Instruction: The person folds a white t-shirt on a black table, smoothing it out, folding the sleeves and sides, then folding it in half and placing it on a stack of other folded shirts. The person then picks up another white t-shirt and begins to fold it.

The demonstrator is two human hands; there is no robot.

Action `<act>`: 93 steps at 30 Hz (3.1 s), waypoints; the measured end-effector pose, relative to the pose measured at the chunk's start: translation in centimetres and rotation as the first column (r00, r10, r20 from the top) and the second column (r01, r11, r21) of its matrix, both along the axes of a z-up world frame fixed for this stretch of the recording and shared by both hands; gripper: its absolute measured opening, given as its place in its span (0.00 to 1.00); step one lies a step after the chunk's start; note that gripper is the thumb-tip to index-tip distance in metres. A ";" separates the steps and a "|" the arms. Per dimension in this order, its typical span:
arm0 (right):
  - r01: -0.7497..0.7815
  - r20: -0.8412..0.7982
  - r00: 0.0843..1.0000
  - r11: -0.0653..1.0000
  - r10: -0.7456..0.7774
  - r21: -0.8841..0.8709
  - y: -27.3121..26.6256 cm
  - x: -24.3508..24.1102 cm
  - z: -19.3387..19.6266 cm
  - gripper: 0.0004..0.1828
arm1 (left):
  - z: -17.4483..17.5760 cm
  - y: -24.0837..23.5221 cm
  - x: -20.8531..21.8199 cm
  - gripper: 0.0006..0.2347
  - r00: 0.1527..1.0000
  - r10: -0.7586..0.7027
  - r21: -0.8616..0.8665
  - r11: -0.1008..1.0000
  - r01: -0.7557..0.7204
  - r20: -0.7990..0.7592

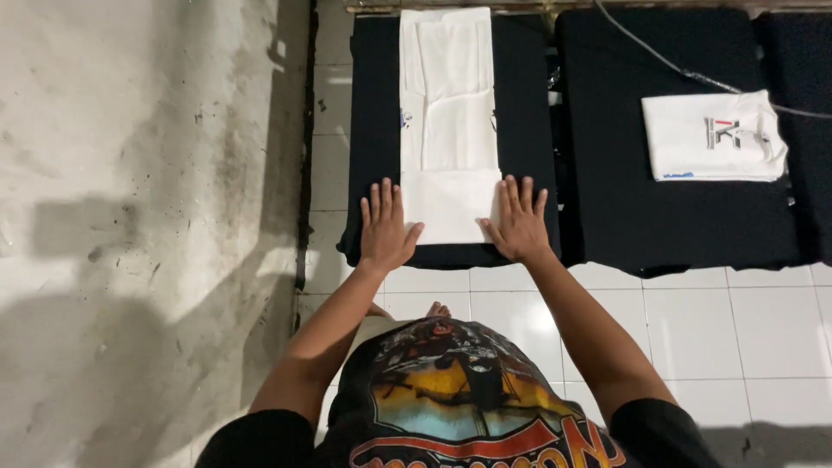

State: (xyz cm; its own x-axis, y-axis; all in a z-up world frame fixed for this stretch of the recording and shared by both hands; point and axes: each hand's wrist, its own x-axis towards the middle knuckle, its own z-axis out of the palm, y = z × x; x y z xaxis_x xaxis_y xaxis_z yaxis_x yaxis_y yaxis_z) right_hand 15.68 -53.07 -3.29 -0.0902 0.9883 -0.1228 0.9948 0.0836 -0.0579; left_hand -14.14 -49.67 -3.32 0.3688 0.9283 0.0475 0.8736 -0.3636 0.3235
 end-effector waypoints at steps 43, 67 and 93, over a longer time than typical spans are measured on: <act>-0.421 -0.013 0.851 0.697 0.525 0.581 -0.1 -2.9 0.6 0.13 | -0.5 -0.7 4.4 0.19 0.926 -0.370 0.324 0.869 0.375 -0.079; -0.304 -0.342 0.761 0.768 0.552 0.563 1.8 0.2 3.9 0.19 | -0.6 3.6 -2.1 0.19 0.702 -0.619 0.255 0.785 0.564 0.354; 0.175 -0.873 0.461 0.948 0.158 0.264 16.1 4.3 4.9 0.05 | 11.8 21.2 0.7 0.15 0.593 0.026 -0.392 0.774 0.497 0.805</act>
State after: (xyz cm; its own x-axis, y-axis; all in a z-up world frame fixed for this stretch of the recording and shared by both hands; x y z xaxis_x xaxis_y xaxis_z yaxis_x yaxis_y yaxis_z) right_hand 19.93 -36.99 1.64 0.0245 0.9568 0.2898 0.4229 0.2528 -0.8702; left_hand -13.48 -28.46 8.52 0.6506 0.7580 -0.0458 0.1327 -0.0541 0.9897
